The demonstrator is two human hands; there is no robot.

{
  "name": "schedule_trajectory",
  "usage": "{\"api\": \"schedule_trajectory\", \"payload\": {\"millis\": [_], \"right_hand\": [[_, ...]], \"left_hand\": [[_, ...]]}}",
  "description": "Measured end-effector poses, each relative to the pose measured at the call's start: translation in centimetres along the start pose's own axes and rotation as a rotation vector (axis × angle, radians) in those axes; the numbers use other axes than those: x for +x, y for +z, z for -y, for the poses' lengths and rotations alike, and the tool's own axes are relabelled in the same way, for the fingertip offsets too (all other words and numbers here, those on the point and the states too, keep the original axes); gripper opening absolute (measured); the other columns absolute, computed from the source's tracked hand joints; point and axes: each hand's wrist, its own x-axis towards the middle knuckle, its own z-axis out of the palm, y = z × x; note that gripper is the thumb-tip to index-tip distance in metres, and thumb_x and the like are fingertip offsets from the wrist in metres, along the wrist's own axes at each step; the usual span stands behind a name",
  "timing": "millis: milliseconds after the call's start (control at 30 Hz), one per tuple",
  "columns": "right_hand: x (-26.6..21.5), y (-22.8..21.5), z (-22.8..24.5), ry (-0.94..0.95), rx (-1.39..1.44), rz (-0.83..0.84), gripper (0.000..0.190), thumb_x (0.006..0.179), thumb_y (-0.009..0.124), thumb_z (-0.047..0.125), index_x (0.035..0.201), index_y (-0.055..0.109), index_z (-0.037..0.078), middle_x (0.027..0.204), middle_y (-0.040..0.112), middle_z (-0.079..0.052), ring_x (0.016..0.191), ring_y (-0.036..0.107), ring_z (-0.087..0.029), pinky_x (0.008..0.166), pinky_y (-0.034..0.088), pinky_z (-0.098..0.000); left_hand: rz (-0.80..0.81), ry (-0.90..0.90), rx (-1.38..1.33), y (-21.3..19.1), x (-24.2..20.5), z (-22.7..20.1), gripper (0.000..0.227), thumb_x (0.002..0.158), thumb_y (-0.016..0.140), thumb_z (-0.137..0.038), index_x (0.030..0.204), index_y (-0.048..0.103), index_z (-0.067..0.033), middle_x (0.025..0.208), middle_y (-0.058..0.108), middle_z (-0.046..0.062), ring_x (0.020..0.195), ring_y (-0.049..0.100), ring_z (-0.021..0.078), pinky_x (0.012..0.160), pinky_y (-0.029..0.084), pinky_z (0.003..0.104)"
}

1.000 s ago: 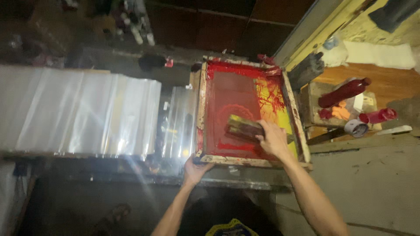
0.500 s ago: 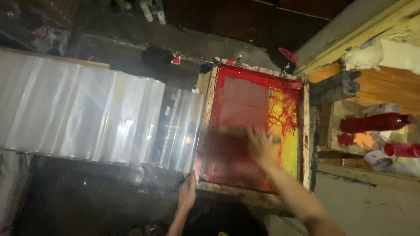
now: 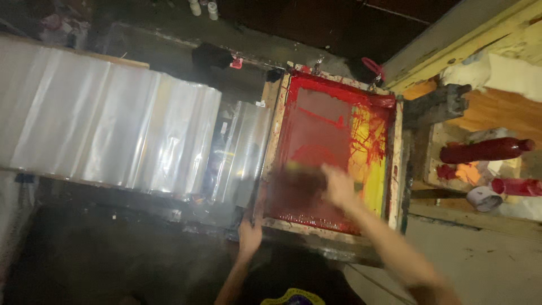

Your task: The person uses a squeegee to spread red ink across a screen printing frame and presses it onto a stack of clear plastic bags to print a red logo. The person repeatedly lifts the frame, moves the printed bags aside, and repositions the stack to continue printing.

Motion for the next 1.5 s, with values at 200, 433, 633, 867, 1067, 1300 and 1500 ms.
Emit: {"api": "schedule_trajectory", "payload": {"millis": [200, 433, 633, 867, 1067, 1300, 1500], "right_hand": [[-9.7, 6.0, 4.8, 0.071, -0.086, -0.086, 0.066, 0.060, 0.091, 0.029, 0.118, 0.060, 0.026, 0.111, 0.071, -0.002, 0.110, 0.070, -0.029, 0.089, 0.051, -0.0564], [4.8, 5.2, -0.3, 0.066, -0.166, -0.299, 0.068, 0.088, 0.060, 0.022, 0.155, 0.052, 0.013, 0.152, 0.057, -0.015, 0.137, 0.056, -0.039, 0.104, 0.046, -0.0740], [20.0, -6.3, -5.6, 0.106, -0.089, -0.311, 0.075, 0.068, 0.094, 0.047, 0.130, 0.062, 0.019, 0.124, 0.071, -0.010, 0.118, 0.068, -0.038, 0.087, 0.052, -0.0672], [1.8, -5.9, -1.4, 0.043, 0.050, -0.192, 0.064, 0.075, 0.092, 0.049, 0.119, 0.060, 0.016, 0.112, 0.073, -0.011, 0.108, 0.069, -0.034, 0.092, 0.054, -0.0581], [-8.6, 0.5, 0.8, 0.076, -0.080, -0.258, 0.070, 0.064, 0.096, 0.052, 0.118, 0.061, 0.024, 0.106, 0.071, -0.002, 0.105, 0.074, -0.032, 0.079, 0.054, -0.0576], [-6.3, 9.5, 3.6, 0.100, -0.115, -0.141, 0.063, 0.085, 0.083, 0.030, 0.142, 0.054, 0.031, 0.130, 0.063, 0.002, 0.127, 0.061, -0.022, 0.107, 0.049, -0.0635], [13.5, 2.4, -0.6, 0.139, -0.405, -0.584, 0.060, 0.088, 0.063, 0.030, 0.147, 0.057, 0.019, 0.136, 0.064, -0.008, 0.124, 0.060, -0.030, 0.097, 0.048, -0.0607]], "left_hand": [[-0.008, 0.035, 0.055, 0.8, 2.4, 3.1, 0.064, 0.100, 0.055, -0.059, 0.151, 0.060, -0.0222, 0.137, 0.076, 0.017, 0.132, 0.067, 0.0452, 0.106, 0.051, 0.051], [0.009, -0.261, -0.009, 1.5, 3.9, 4.2, 0.064, 0.101, 0.046, -0.066, 0.136, 0.070, -0.0179, 0.136, 0.077, 0.013, 0.130, 0.070, 0.0344, 0.115, 0.045, 0.043], [0.027, 0.077, 0.136, 3.8, 6.9, 11.8, 0.052, 0.105, 0.038, -0.028, 0.153, 0.051, -0.0143, 0.134, 0.078, 0.013, 0.125, 0.074, 0.0316, 0.107, 0.051, 0.043], [0.238, -0.131, 0.124, -3.8, -1.4, -6.2, 0.099, 0.090, 0.012, -0.081, 0.157, 0.058, -0.0260, 0.153, 0.067, 0.007, 0.074, 0.086, 0.0258, 0.106, 0.048, 0.041], [-0.119, 0.855, 0.889, 2.6, 9.6, 12.4, 0.054, 0.099, 0.057, -0.011, 0.153, 0.052, -0.0045, 0.093, 0.071, 0.018, 0.069, 0.071, 0.0430, 0.050, 0.055, 0.055], [0.144, 0.048, 0.172, 0.1, 5.1, 4.6, 0.088, 0.115, 0.024, -0.072, 0.134, 0.073, -0.0010, 0.132, 0.075, 0.027, 0.135, 0.067, 0.0447, 0.114, 0.048, 0.062], [0.076, -0.123, 0.267, 0.8, 3.7, 3.5, 0.062, 0.109, 0.033, -0.056, 0.125, 0.065, -0.0048, 0.124, 0.071, 0.038, 0.121, 0.061, 0.0632, 0.104, 0.043, 0.066]]}}
